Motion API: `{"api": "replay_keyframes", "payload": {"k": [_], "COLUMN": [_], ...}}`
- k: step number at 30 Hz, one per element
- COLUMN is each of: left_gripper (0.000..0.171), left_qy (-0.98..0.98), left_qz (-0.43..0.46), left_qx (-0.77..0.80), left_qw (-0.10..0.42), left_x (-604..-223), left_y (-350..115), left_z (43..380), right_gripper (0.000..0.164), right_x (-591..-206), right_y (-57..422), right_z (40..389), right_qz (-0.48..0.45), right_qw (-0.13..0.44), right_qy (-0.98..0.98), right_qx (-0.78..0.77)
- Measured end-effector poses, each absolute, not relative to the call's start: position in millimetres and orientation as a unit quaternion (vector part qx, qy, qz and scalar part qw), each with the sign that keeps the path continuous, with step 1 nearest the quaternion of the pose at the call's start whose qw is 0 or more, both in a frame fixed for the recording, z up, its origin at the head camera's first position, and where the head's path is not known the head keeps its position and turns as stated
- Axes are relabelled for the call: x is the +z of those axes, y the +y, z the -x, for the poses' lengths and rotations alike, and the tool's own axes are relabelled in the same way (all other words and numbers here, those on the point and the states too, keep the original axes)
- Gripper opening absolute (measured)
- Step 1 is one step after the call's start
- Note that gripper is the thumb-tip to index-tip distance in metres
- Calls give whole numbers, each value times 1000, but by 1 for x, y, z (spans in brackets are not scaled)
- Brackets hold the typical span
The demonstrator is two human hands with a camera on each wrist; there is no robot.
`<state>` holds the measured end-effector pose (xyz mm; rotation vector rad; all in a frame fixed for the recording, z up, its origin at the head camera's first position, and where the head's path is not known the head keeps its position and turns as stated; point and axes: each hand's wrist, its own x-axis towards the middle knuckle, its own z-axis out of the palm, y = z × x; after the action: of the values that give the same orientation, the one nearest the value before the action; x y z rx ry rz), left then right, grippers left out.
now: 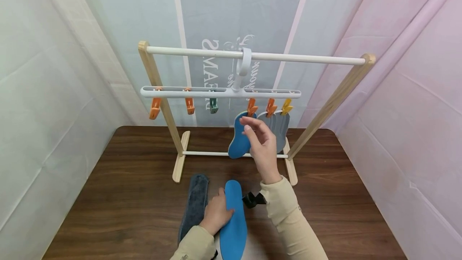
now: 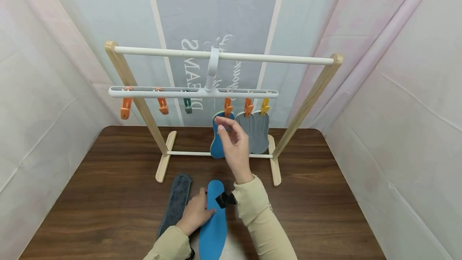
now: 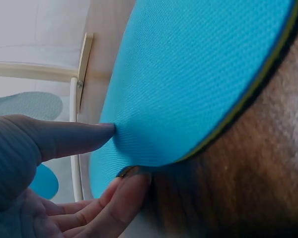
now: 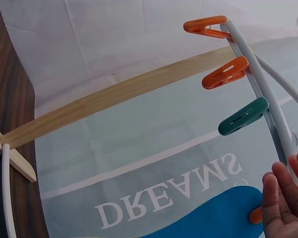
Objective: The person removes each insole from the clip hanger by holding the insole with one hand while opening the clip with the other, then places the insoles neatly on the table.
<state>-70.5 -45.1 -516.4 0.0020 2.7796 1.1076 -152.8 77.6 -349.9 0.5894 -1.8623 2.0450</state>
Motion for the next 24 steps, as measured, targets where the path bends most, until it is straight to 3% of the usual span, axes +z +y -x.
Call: {"api": "replay_keyframes", "payload": {"k": [14, 24], "left_gripper": [67, 49], "left_qy": [956, 928], "left_qz": [-63, -63], "left_qx": [283, 359], "left_qw": [50, -79], "left_x": [-505, -461], "left_y": [-48, -49], "left_z": [88, 128], "right_gripper": [29, 31], "right_x": [-351, -351], "right_y": [79, 84], "right_z": [152, 154], "right_qz": [-192, -198], "right_qw": [158, 184], "right_qy": [-649, -641], "right_qx": [719, 718]}}
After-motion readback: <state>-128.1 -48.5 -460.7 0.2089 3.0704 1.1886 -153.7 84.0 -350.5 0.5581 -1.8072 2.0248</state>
